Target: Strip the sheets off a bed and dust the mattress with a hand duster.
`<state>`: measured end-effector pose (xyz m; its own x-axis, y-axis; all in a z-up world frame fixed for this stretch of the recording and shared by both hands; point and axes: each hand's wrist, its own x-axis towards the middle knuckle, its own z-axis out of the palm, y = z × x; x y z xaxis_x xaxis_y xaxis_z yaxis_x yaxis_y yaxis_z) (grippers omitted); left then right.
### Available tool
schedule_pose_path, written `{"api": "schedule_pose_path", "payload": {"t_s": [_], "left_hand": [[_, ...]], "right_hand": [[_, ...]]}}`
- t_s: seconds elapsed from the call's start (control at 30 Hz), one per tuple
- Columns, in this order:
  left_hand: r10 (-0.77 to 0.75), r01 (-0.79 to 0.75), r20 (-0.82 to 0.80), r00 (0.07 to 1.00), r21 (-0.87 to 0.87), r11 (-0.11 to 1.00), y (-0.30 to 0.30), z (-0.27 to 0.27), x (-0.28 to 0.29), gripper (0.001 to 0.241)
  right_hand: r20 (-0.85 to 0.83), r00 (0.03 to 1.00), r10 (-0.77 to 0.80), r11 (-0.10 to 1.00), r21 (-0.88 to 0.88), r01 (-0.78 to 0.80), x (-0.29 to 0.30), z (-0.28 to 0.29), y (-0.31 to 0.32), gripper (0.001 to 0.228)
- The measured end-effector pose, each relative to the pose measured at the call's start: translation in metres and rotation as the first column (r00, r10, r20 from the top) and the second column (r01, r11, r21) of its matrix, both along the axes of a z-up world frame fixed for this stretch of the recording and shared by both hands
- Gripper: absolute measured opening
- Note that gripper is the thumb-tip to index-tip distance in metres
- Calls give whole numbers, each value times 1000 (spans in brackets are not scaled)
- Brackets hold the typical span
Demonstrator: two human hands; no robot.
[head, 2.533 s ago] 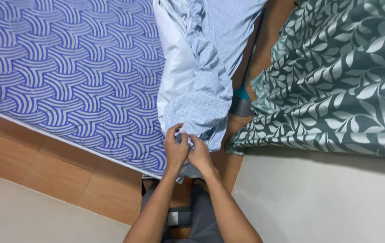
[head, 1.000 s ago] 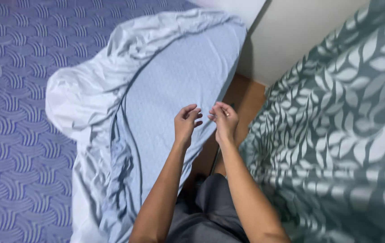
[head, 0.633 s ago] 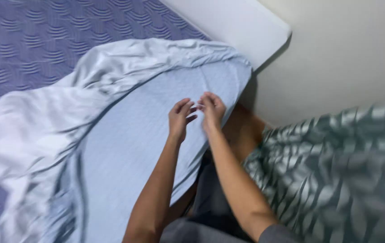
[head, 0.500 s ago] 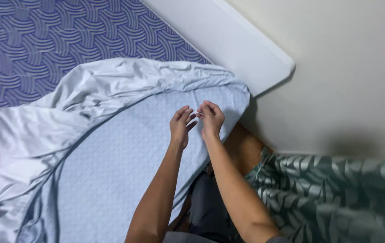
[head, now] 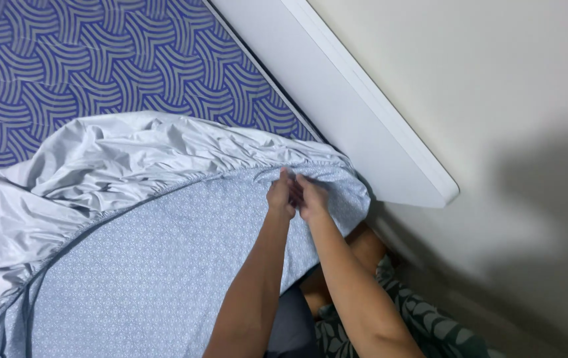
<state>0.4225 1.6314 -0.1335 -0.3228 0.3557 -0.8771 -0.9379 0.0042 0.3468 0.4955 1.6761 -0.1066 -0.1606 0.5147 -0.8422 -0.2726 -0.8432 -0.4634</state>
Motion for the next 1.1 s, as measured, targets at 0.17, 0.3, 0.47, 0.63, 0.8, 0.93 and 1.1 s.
{"api": "schedule_pose_path", "payload": {"t_s": [0.17,0.3,0.47,0.63,0.8,0.93,1.1], "left_hand": [[87,-81,-78,993,84,993,-1,3,-1,26],[-15,91,-249,968,299,950,-52,82,2,24],[137,-33,-181,974,484,874,-150,174,-14,23],[450,-295,-116,886,607,738,-301,169,-81,18],[600,-372,-271,753,577,727,-449,231,-135,26],[693,-508,-271,668,515,691,-555,195,-160,21],[507,-376,-411,758,360,854,-642,174,-178,17]], "right_hand": [[4,998,-57,997,52,57,-6,8,4,23],[-89,963,-256,957,118,266,4,25,-8,30],[-175,984,39,915,403,36,-15,119,-111,32],[-110,864,491,760,539,-363,-83,210,-263,16],[-169,670,723,652,490,-579,-146,251,-394,20],[-130,536,834,522,502,-689,-181,246,-492,20],[56,583,810,493,473,-730,-196,200,-580,23]]}}
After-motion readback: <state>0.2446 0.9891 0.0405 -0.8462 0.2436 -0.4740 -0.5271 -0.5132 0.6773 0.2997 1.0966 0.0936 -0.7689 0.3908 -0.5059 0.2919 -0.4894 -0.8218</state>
